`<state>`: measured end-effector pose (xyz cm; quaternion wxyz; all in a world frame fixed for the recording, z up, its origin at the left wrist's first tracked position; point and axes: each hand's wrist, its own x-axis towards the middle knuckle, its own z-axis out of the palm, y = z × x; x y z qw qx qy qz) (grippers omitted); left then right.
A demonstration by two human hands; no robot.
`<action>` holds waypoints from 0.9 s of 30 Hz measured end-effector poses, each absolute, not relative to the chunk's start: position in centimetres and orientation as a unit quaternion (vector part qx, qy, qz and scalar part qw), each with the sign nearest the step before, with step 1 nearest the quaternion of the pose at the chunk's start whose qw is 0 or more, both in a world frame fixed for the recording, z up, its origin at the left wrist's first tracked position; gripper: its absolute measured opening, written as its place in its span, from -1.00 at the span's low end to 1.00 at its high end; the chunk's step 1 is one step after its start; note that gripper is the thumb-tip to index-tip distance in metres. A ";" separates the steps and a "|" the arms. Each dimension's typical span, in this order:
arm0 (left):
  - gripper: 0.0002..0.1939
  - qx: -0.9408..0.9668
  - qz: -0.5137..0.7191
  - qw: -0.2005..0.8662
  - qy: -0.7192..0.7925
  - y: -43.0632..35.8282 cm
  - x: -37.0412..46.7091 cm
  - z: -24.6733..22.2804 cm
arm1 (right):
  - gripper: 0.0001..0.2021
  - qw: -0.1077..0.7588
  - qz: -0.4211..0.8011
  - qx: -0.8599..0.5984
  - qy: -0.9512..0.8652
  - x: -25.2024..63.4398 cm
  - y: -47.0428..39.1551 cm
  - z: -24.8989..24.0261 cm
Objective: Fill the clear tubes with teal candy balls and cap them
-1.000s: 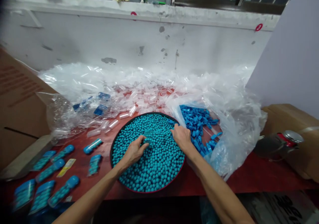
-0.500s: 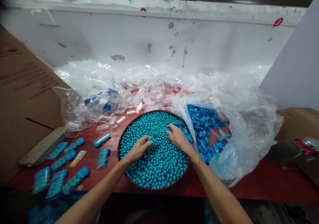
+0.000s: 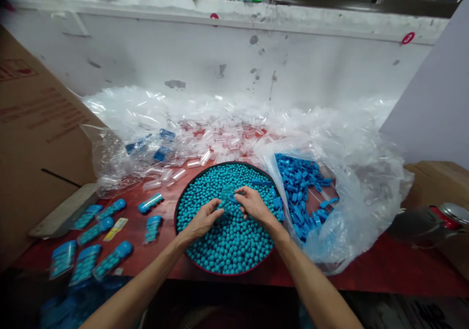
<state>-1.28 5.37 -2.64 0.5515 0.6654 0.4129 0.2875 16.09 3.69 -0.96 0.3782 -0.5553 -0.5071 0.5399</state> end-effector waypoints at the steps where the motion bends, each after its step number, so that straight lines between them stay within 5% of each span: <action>1: -0.84 0.669 0.295 0.547 0.407 5.3 -1.2 -2.7 | -0.79 0.383 0.540 -0.546 -0.514 15.6 3.7 -0.8; 8: -0.85 0.644 0.278 0.565 0.434 4.7 -1.9 -2.2 | -0.86 0.298 0.569 -0.554 -0.529 16.2 2.6 -0.6; 11: -0.84 0.639 0.281 0.577 0.424 4.6 -1.7 -2.1 | -0.80 0.355 0.574 -0.557 -0.484 16.2 2.5 -0.7; 19: -0.78 0.610 0.306 0.612 0.400 4.0 -1.4 -2.9 | -0.80 0.362 0.280 -0.555 -0.695 14.2 1.4 0.6; 27: -0.57 0.568 0.332 0.645 0.390 3.2 -0.4 -2.0 | -0.70 0.364 0.329 -0.563 -0.665 14.6 1.1 0.2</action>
